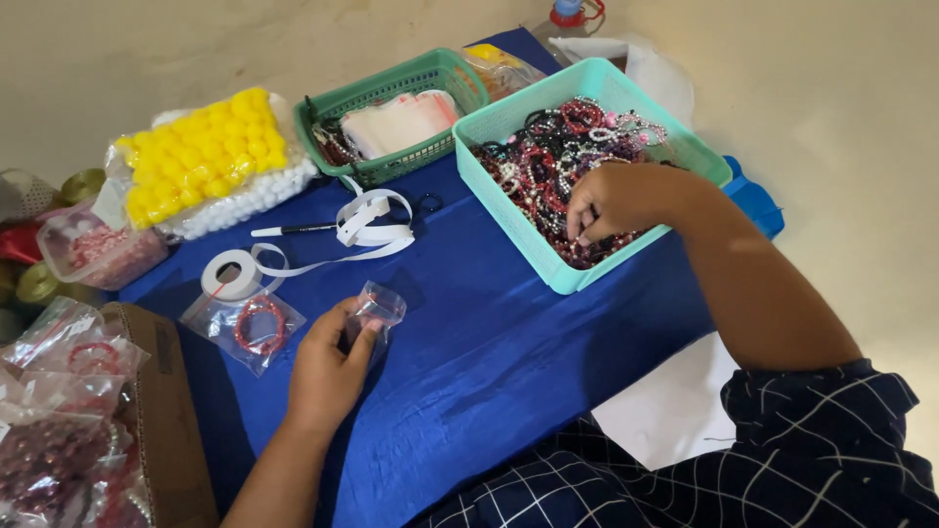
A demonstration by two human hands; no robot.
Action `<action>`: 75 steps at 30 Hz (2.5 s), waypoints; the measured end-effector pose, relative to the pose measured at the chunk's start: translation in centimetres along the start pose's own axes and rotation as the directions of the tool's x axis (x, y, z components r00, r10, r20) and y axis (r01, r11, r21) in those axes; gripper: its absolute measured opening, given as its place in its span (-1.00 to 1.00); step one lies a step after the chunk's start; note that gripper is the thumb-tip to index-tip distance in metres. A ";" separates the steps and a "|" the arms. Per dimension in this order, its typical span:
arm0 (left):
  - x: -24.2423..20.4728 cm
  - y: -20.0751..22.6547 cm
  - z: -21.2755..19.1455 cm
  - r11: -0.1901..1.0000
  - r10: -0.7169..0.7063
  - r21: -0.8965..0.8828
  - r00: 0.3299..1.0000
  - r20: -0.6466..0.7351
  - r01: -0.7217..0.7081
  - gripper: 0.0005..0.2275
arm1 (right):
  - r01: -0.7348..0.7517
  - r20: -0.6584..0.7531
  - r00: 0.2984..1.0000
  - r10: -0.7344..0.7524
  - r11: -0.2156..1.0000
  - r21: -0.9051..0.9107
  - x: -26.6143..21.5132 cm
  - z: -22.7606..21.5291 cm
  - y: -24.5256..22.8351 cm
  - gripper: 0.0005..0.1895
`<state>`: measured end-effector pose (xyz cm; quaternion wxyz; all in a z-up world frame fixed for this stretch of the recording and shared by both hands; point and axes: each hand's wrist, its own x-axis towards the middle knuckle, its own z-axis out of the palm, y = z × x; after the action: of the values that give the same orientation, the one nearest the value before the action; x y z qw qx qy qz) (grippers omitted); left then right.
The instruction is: The person places several beaded bracelets and a single red beaded bracelet into small plastic bags by hand at a workstation.
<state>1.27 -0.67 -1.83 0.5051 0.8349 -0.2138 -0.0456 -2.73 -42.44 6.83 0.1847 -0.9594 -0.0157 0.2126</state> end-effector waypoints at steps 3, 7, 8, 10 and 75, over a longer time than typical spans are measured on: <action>0.0 -0.4 0.2 0.998 0.025 -0.065 1.000 -0.001 -0.025 -0.70 | 0.129 -0.043 0.991 -0.127 0.991 0.036 0.4 0.4 1.5 -0.83; 0.0 0.2 0.1 0.999 -0.019 -0.032 1.000 0.010 0.019 -0.71 | 0.359 -0.179 0.924 -0.337 0.927 0.107 0.6 0.1 1.7 -0.90; 0.0 0.3 0.1 0.999 -0.031 -0.031 0.999 0.013 0.031 -0.71 | 0.242 -0.149 0.965 -0.217 0.955 0.174 0.5 -0.1 1.6 -0.88; 0.0 0.2 0.1 0.999 -0.043 -0.030 0.999 0.017 0.043 -0.71 | 0.119 -0.110 0.989 -0.095 0.964 0.236 0.5 -0.2 1.5 -0.85; 0.3 -1.8 -0.1 0.425 -0.221 -0.891 0.973 0.067 0.158 -0.73 | 0.537 -0.487 0.829 -0.275 0.145 0.831 8.0 15.6 -16.6 -0.92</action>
<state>2.17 0.02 -3.27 0.8652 0.4649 -0.0473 -0.1820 -1.10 -20.71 -3.52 0.7683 -0.6276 -0.1252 0.0129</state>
